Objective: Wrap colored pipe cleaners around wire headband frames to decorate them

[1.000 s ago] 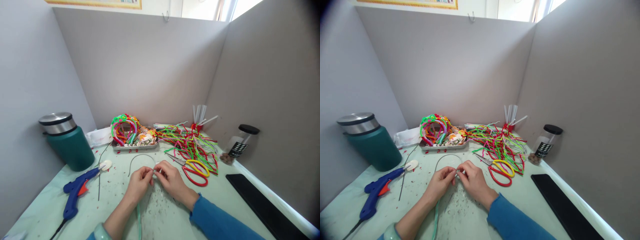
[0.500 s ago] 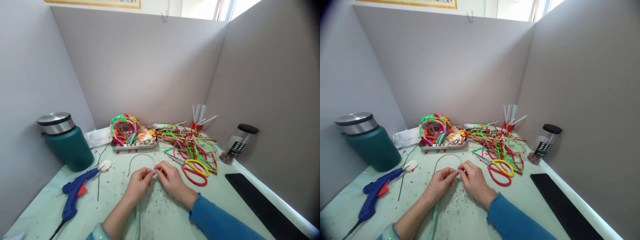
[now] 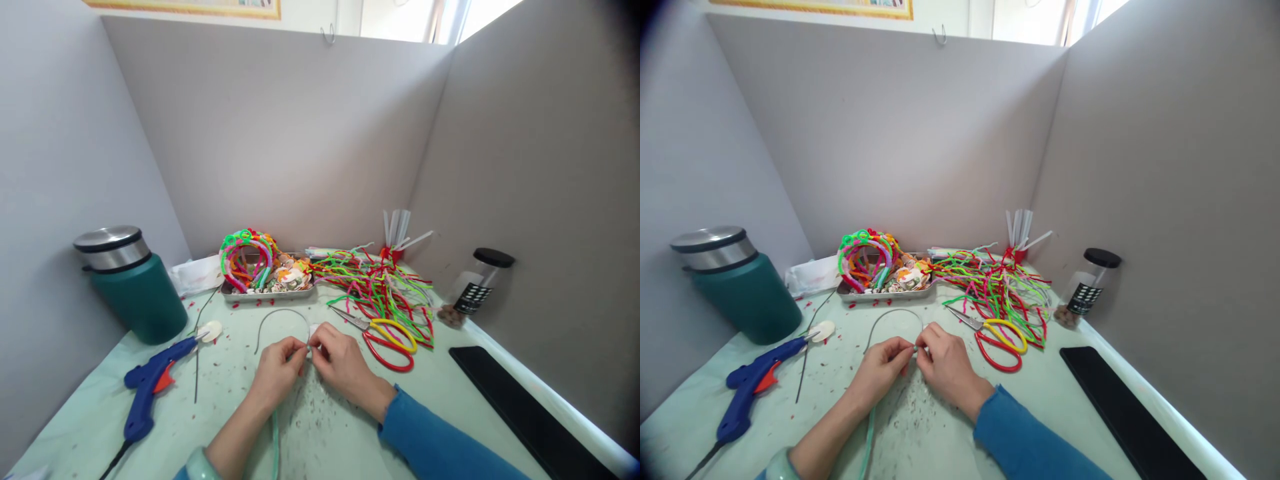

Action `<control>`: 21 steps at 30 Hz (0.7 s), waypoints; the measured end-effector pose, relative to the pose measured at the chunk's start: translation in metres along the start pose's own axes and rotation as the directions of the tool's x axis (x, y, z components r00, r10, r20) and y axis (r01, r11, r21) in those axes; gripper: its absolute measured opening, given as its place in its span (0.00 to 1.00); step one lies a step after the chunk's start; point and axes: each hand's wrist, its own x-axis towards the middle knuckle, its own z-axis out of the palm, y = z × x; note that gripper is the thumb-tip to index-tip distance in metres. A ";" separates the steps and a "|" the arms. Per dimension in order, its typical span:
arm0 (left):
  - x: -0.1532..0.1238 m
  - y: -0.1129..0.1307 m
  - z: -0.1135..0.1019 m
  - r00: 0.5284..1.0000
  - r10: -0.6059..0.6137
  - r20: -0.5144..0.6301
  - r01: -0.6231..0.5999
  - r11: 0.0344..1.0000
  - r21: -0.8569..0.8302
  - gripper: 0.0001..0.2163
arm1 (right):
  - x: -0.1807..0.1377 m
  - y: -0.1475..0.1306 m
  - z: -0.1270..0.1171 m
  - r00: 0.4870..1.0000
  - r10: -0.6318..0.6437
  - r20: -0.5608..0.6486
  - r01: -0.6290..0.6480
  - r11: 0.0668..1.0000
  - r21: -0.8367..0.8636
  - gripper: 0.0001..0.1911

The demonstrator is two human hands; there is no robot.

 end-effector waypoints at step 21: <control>-0.008 0.007 -0.001 0.986 0.169 -0.012 -0.156 0.931 0.330 0.08 | 0.004 0.005 -0.016 0.988 -0.001 0.156 -0.018 0.993 0.120 0.05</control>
